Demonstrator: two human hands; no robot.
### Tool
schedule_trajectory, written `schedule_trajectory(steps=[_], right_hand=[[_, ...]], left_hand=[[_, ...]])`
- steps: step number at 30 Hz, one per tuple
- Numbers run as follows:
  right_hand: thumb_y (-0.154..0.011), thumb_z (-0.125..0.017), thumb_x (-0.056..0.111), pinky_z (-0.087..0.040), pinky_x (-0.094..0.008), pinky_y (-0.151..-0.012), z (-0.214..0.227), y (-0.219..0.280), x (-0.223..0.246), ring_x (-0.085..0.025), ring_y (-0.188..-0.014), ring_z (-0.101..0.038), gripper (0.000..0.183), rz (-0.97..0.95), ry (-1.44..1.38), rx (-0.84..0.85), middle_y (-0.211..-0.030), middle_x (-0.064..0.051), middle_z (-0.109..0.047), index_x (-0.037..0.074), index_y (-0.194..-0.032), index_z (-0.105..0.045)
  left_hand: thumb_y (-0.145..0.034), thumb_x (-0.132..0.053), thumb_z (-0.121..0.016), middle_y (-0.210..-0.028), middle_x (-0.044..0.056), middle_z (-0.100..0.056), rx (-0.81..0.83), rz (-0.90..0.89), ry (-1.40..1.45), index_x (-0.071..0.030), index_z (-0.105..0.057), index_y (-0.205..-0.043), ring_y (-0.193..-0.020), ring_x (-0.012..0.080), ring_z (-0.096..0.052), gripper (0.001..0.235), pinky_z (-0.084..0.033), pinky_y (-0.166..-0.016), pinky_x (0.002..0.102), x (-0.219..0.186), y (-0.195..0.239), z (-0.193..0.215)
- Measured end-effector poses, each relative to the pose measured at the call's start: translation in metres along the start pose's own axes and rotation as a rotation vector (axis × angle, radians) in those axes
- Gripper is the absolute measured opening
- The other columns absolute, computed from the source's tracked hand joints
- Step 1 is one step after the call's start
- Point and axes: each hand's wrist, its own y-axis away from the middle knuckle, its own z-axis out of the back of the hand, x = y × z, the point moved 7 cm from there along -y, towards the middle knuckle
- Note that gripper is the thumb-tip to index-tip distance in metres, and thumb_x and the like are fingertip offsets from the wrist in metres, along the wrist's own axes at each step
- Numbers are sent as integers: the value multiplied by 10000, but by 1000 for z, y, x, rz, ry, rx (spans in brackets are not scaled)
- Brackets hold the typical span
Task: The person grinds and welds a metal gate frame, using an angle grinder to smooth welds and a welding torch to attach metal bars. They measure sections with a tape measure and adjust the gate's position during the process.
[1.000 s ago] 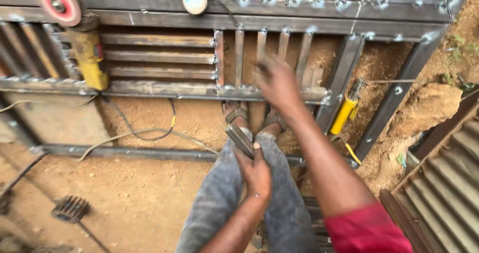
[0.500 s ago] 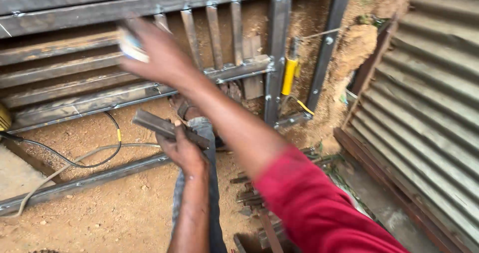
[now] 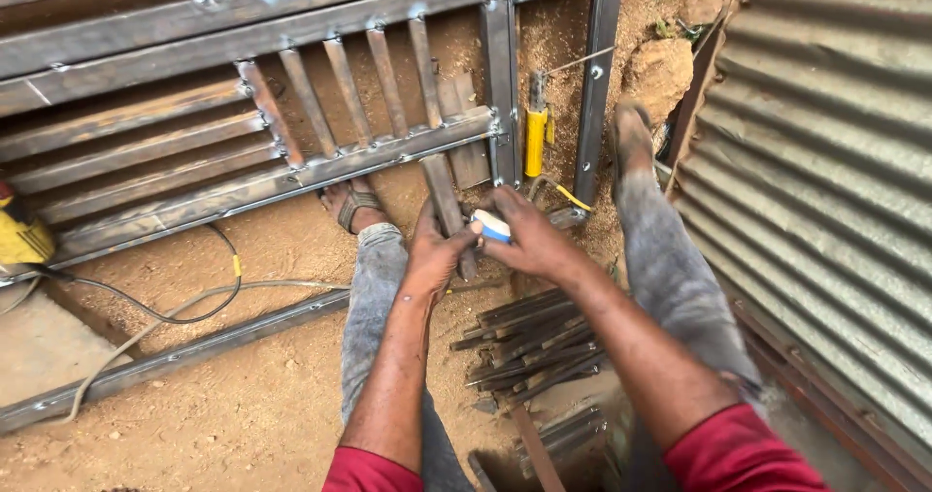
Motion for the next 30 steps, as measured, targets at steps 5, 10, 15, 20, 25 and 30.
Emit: schedule_trajectory(steps=[5, 10, 15, 20, 25, 30], right_hand=[[-844, -748, 240, -523, -457, -994, 9, -12, -37, -323, -1176, -626, 534, 36, -101, 138, -1238, -174, -609, 56, -1303, -547], [-904, -750, 185, -477, -465, -1063, 39, -20, -99, -345, -1250, -584, 566, 141, 47, 161, -1332, -187, -597, 93, -1429, -561], [-858, -698, 29, -535, -436, -1039, 128, 43, -208, -349, -1290, -552, 544, -212, 49, 40, -1398, -191, -520, 73, -1392, -605], [-987, -743, 38, -518, -456, -1001, 235, 56, -192, -331, -1109, -638, 337, 186, 450, -230, -1185, -166, -669, 44, -1317, -681], [-935, -751, 106, -533, -420, -926, 308, 60, -215, -295, -1063, -642, 465, 95, 453, -316, -1187, -166, -675, 31, -1372, -610], [-884, -758, 173, -549, -383, -850, 250, 71, -265, -259, -1018, -646, 606, -110, 1, -280, -1188, -166, -682, 18, -1427, -539]], left_hand=[[-849, 18, -767, -1417, 207, -614, -144, -508, -331, 7, -390, -1534, -1282, 283, -616, 783, -504, -1064, 384, -15, -23, -1], [-910, -104, -756, -1321, 169, -652, -499, -492, -222, 10, -399, -1482, -1221, 261, -631, 684, -501, -1044, 356, -6, -38, 45], [-980, -208, -739, -1334, 197, -689, -552, -599, -434, 6, -520, -1436, -1236, 309, -674, 549, -523, -1071, 414, 5, -100, 16], [-879, -182, -776, -1142, 260, -727, -733, -672, -582, 50, -589, -1336, -1112, 400, -718, 545, -551, -996, 458, 10, -196, -31], [-855, -206, -777, -1138, 269, -718, -871, -596, -685, 50, -578, -1332, -1098, 422, -710, 576, -563, -991, 475, -1, -254, -59], [-894, -271, -758, -1389, 298, -598, -653, -549, -563, 84, -413, -1472, -1290, 405, -628, 761, -499, -1121, 484, 28, -207, -102]])
